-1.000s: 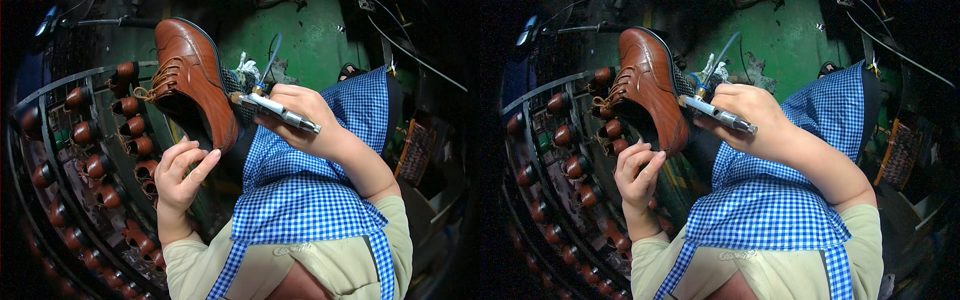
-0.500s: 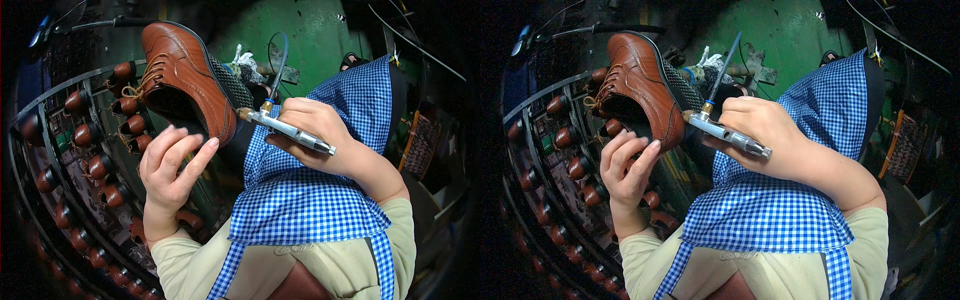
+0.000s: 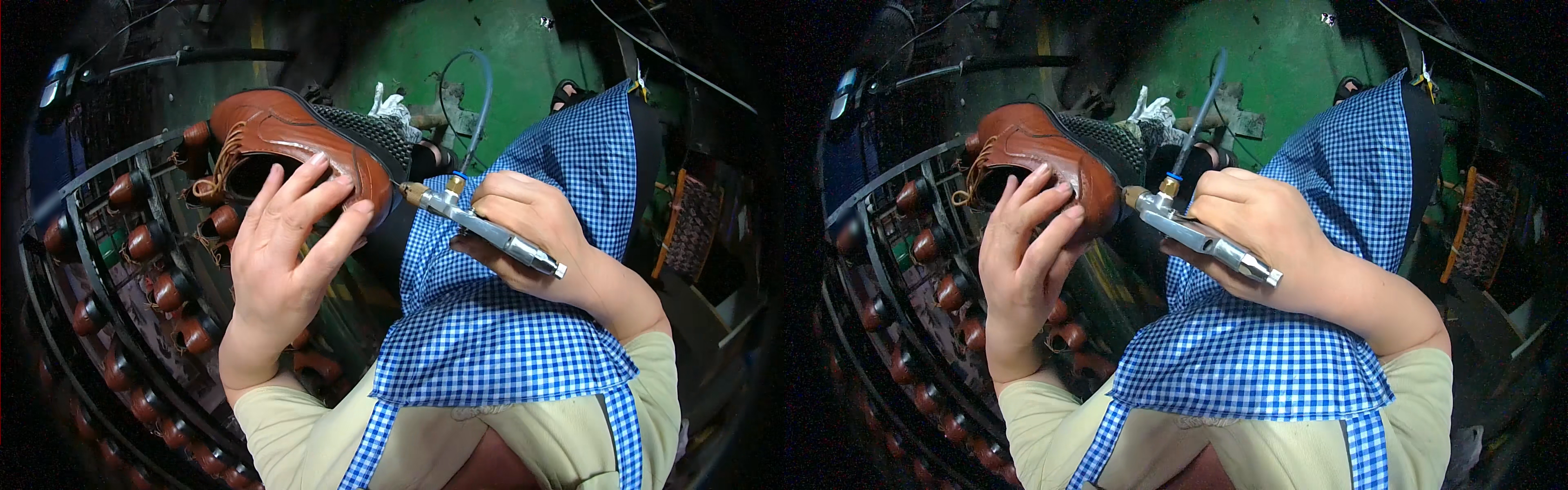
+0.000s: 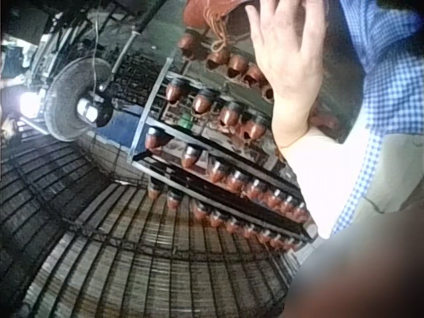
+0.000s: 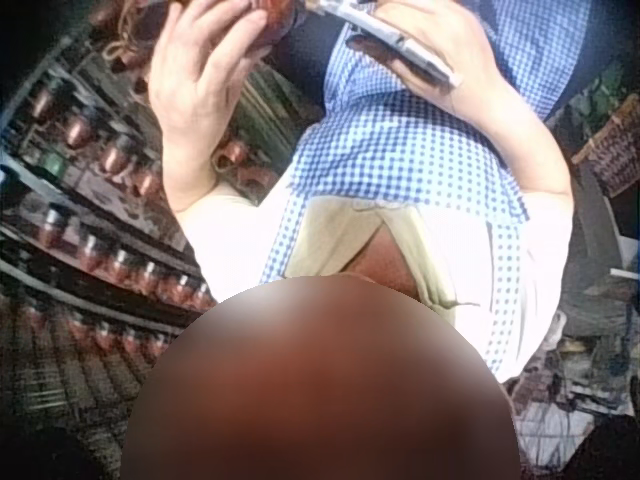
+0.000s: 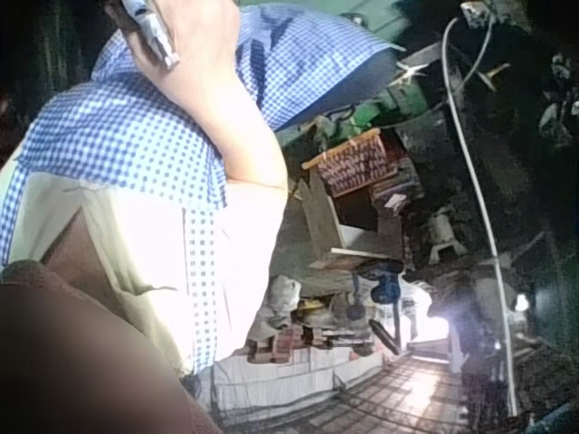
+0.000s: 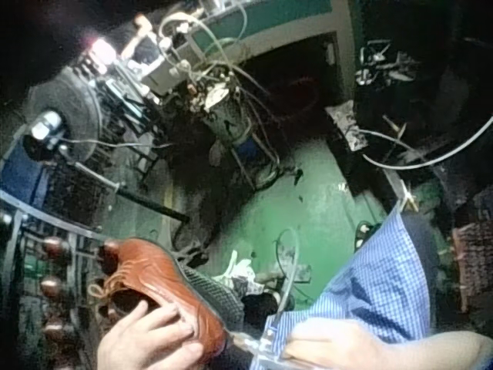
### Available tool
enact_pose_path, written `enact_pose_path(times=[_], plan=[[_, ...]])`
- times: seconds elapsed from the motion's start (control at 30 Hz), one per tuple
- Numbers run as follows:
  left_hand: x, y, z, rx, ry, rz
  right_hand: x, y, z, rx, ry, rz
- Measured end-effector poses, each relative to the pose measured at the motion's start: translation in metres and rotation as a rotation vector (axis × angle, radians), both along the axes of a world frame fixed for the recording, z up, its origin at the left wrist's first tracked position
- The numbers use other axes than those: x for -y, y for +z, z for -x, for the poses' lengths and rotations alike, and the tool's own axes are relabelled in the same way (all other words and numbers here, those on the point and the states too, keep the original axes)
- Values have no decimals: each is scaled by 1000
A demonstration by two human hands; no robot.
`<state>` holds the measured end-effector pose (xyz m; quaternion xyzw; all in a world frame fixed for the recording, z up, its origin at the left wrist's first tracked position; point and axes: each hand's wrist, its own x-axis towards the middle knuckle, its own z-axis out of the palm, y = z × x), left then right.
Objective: Applying adhesive or finish to the edges of brown leather shoes using a spray gun.
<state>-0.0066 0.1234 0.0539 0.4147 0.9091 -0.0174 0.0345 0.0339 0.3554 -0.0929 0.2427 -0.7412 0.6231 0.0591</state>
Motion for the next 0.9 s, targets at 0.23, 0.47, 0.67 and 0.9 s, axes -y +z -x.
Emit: enact_pose_path(times=[0.23, 0.47, 0.67, 0.9], plan=[[-16, -11, 20, -44, 58, -67, -3, 2, 9, -51, -96, 22], [-39, -16, 53, -208, 165, -24, 2, -2, 40, -115, -229, -21], [-34, -27, 93, -436, 157, 87, 15, -1, 74, -89, -229, 41], [-15, -20, 129, -389, 278, 206, 45, -7, 107, -187, -262, 35]])
